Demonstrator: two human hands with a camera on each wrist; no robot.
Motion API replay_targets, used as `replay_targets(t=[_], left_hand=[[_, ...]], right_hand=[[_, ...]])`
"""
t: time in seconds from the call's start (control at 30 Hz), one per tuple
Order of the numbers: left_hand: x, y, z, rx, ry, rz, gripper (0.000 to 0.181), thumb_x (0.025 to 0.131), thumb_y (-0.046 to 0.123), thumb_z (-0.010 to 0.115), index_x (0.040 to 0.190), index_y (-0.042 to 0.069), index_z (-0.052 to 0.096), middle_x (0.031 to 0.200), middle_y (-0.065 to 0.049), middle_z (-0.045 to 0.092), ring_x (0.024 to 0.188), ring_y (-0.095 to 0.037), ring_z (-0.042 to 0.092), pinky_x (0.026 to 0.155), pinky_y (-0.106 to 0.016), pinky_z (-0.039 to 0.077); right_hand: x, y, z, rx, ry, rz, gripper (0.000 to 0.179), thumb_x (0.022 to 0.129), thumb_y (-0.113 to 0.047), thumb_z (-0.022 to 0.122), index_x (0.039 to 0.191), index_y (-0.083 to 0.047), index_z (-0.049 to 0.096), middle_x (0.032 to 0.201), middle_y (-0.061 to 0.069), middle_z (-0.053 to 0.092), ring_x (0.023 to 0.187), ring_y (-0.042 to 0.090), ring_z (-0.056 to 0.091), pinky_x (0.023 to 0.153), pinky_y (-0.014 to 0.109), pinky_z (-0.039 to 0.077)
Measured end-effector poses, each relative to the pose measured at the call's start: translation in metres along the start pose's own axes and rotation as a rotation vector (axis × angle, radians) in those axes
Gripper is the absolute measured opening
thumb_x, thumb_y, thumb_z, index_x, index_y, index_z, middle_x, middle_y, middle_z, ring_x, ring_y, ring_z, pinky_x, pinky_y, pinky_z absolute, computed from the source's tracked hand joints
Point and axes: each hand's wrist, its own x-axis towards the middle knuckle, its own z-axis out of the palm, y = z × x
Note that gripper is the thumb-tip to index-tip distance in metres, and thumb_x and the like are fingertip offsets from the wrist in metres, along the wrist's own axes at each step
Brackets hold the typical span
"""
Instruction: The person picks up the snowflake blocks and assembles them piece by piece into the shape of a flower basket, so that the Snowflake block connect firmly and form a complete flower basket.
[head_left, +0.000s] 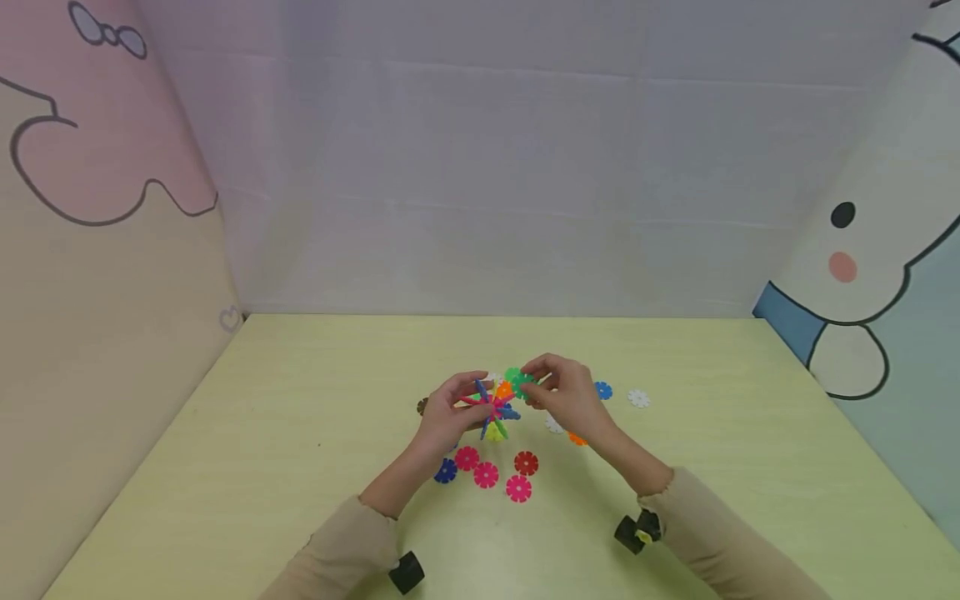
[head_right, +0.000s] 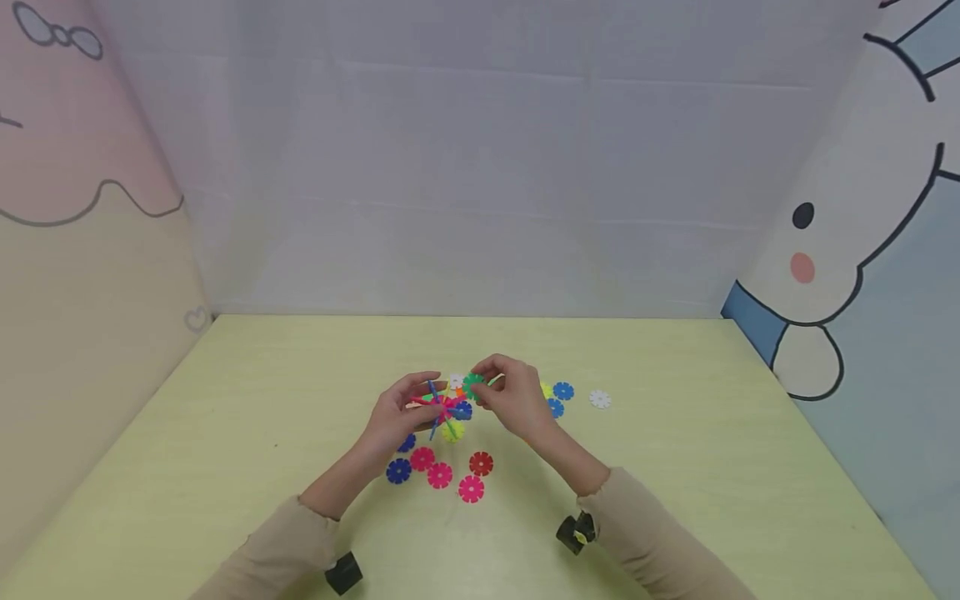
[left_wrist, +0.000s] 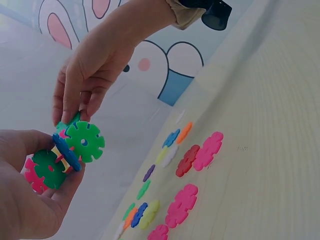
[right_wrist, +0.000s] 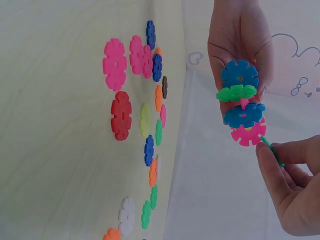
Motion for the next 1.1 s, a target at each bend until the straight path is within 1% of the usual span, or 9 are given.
replay_targets(t=[0.17, 0.33, 0.4, 0.5, 0.63, 0.77, 0.9, 1.0, 1.1], left_hand=[[-0.001, 0.000, 0.000, -0.015, 0.022, 0.003, 0.042, 0.085, 0.013, 0.063, 0.126, 0.013, 0.050, 0.121, -0.011, 0.054, 0.090, -0.020, 0.061, 0.079, -0.033, 0.052], [-0.001, 0.001, 0.000, 0.013, -0.007, 0.027, 0.041, 0.087, 0.011, 0.060, 0.127, 0.010, 0.048, 0.124, -0.011, 0.052, 0.093, -0.023, 0.060, 0.080, -0.033, 0.052], [-0.004, 0.009, 0.002, 0.029, -0.016, 0.053, 0.040, 0.088, 0.009, 0.059, 0.126, 0.007, 0.047, 0.125, -0.013, 0.051, 0.099, -0.025, 0.058, 0.081, -0.032, 0.051], [-0.001, 0.009, 0.005, 0.007, 0.014, 0.093, 0.040, 0.086, 0.009, 0.061, 0.123, 0.004, 0.047, 0.122, -0.013, 0.053, 0.101, -0.027, 0.057, 0.080, -0.032, 0.051], [0.006, 0.001, 0.011, -0.050, 0.090, 0.151, 0.041, 0.082, 0.010, 0.067, 0.118, 0.002, 0.049, 0.117, -0.012, 0.054, 0.086, -0.020, 0.062, 0.074, -0.029, 0.053], [0.007, 0.003, 0.014, -0.073, 0.138, 0.183, 0.037, 0.080, 0.006, 0.068, 0.113, 0.002, 0.053, 0.113, -0.013, 0.055, 0.073, -0.014, 0.061, 0.068, -0.024, 0.053], [-0.001, 0.016, 0.017, -0.052, 0.171, 0.207, 0.032, 0.078, 0.003, 0.069, 0.108, 0.001, 0.057, 0.110, -0.014, 0.057, 0.065, -0.013, 0.058, 0.057, -0.019, 0.050], [-0.007, 0.028, 0.020, -0.029, 0.192, 0.248, 0.031, 0.078, 0.001, 0.069, 0.107, -0.001, 0.058, 0.108, -0.015, 0.058, 0.069, -0.016, 0.055, 0.056, -0.017, 0.047], [-0.009, 0.036, 0.022, -0.013, 0.193, 0.278, 0.032, 0.078, 0.000, 0.068, 0.108, -0.002, 0.057, 0.109, -0.016, 0.058, 0.083, -0.021, 0.053, 0.060, -0.015, 0.046]], right_hand=[[-0.001, 0.004, 0.004, 0.026, 0.023, -0.012, 0.018, 0.081, 0.001, 0.064, 0.098, 0.006, 0.060, 0.083, 0.015, 0.061, 0.064, 0.019, 0.064, 0.061, 0.026, 0.054], [-0.002, 0.006, 0.009, -0.032, 0.062, -0.064, 0.015, 0.082, -0.001, 0.064, 0.097, 0.003, 0.062, 0.083, 0.013, 0.062, 0.065, 0.023, 0.065, 0.060, 0.023, 0.054], [-0.002, 0.006, 0.010, -0.040, 0.084, -0.087, 0.015, 0.082, -0.001, 0.064, 0.097, 0.002, 0.062, 0.083, 0.013, 0.063, 0.066, 0.024, 0.065, 0.060, 0.022, 0.054], [-0.006, -0.009, 0.011, -0.005, 0.118, -0.094, 0.016, 0.082, 0.002, 0.063, 0.097, 0.006, 0.061, 0.084, 0.017, 0.063, 0.068, 0.030, 0.064, 0.061, 0.025, 0.054], [-0.011, -0.032, 0.013, 0.021, 0.143, -0.086, 0.016, 0.081, 0.007, 0.062, 0.096, 0.011, 0.061, 0.083, 0.021, 0.062, 0.068, 0.032, 0.064, 0.062, 0.027, 0.055], [-0.011, -0.035, 0.014, 0.024, 0.168, -0.092, 0.013, 0.079, 0.008, 0.063, 0.092, 0.012, 0.062, 0.080, 0.021, 0.063, 0.064, 0.026, 0.064, 0.061, 0.027, 0.055], [-0.010, -0.033, 0.013, 0.033, 0.181, -0.104, 0.011, 0.078, 0.008, 0.064, 0.089, 0.011, 0.064, 0.079, 0.022, 0.064, 0.060, 0.019, 0.063, 0.059, 0.026, 0.054], [-0.008, -0.027, 0.012, 0.050, 0.186, -0.148, 0.012, 0.078, 0.007, 0.064, 0.089, 0.012, 0.064, 0.078, 0.022, 0.065, 0.059, 0.014, 0.063, 0.058, 0.026, 0.054], [-0.004, -0.017, 0.010, 0.062, 0.190, -0.189, 0.013, 0.078, 0.004, 0.066, 0.090, 0.009, 0.065, 0.077, 0.019, 0.066, 0.058, 0.010, 0.062, 0.059, 0.025, 0.054]])
